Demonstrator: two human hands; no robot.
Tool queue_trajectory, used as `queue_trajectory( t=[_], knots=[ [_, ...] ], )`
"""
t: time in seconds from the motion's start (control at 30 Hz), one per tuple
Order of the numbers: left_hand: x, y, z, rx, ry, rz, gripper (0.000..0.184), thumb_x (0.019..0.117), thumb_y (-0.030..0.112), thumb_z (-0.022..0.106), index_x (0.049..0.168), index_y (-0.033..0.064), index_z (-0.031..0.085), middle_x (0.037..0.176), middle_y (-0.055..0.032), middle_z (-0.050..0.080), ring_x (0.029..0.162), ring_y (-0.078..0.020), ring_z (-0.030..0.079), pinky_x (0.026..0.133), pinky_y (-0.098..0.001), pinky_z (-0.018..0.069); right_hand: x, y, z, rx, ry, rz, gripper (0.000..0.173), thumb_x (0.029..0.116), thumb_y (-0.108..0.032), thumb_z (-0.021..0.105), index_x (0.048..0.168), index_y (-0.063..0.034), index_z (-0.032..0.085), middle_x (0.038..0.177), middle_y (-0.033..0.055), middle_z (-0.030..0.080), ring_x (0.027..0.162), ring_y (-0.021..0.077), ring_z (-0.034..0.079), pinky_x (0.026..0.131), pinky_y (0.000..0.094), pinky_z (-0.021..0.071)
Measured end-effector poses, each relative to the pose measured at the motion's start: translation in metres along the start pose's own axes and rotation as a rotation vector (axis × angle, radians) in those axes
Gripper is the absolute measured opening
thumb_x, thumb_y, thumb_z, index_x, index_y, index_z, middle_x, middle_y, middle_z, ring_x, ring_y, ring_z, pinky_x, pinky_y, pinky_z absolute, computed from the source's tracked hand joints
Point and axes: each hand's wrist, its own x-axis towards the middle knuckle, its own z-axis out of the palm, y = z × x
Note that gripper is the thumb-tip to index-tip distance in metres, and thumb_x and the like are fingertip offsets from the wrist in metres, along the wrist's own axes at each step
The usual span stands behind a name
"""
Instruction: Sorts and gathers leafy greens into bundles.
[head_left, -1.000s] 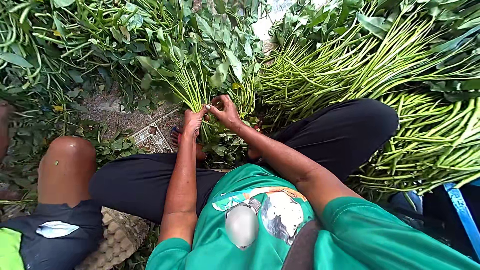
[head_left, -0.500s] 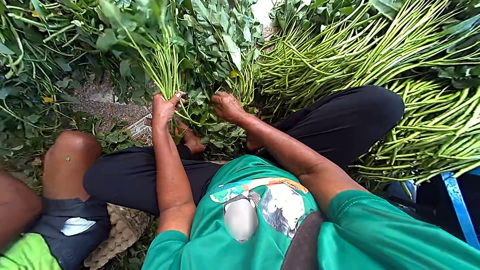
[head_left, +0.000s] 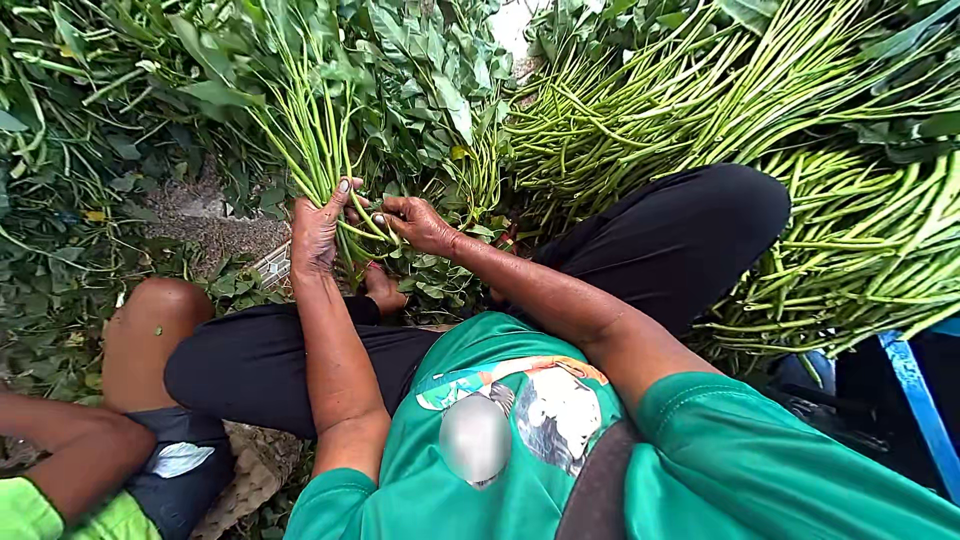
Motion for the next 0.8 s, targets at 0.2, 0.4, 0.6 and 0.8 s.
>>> queue_trajectory(
  t=[0.2, 0.4, 0.6, 0.8],
  knots=[
    [0.003, -0.003, 0.022, -0.12, 0.113, -0.037, 0.01, 0.1011, 0.004, 0.061, 0.109, 0.0012, 0.066, 0.09, -0.0022, 0.073, 0.067, -0.0066, 0.064, 0.063, -0.0207, 0.056, 0.004, -0.014, -0.003, -0.176, 0.08, 0.069, 0.027, 0.1069, -0.011, 0.048, 0.107, 0.0049, 0.069, 0.097, 0.0214, 0.072, 0.096, 0.0332, 0.071, 0.09, 0.0503, 0.0539],
    [0.0, -0.003, 0.037, -0.141, 0.273, -0.047, 0.008, 0.1015, 0.004, 0.06, 0.107, 0.0018, 0.065, 0.086, -0.0026, 0.071, 0.067, -0.0089, 0.065, 0.063, -0.0234, 0.0578, -0.026, -0.002, 0.004, -0.356, 0.255, -0.133, 0.025, 0.1051, -0.008, 0.049, 0.107, 0.0058, 0.07, 0.105, 0.0219, 0.073, 0.098, 0.0361, 0.073, 0.087, 0.0536, 0.0581],
    [-0.002, 0.013, -0.001, -0.063, 0.347, -0.016, 0.014, 0.1056, 0.011, 0.055, 0.112, 0.002, 0.064, 0.087, -0.003, 0.072, 0.071, -0.0151, 0.072, 0.063, -0.031, 0.0632, -0.054, 0.024, -0.006, -0.244, 0.262, -0.108, 0.026, 0.104, -0.016, 0.058, 0.104, 0.0064, 0.072, 0.096, 0.0199, 0.071, 0.088, 0.0293, 0.071, 0.084, 0.0442, 0.0579],
    [-0.001, 0.012, 0.012, -0.025, 0.341, -0.066, 0.015, 0.1038, 0.01, 0.059, 0.115, 0.0012, 0.062, 0.092, -0.005, 0.072, 0.069, -0.0158, 0.073, 0.06, -0.0307, 0.0639, -0.031, 0.008, -0.005, -0.228, 0.148, -0.225, 0.034, 0.0933, -0.02, 0.076, 0.114, 0.0057, 0.071, 0.108, 0.0218, 0.069, 0.094, 0.0301, 0.07, 0.086, 0.0424, 0.0581]
  ],
)
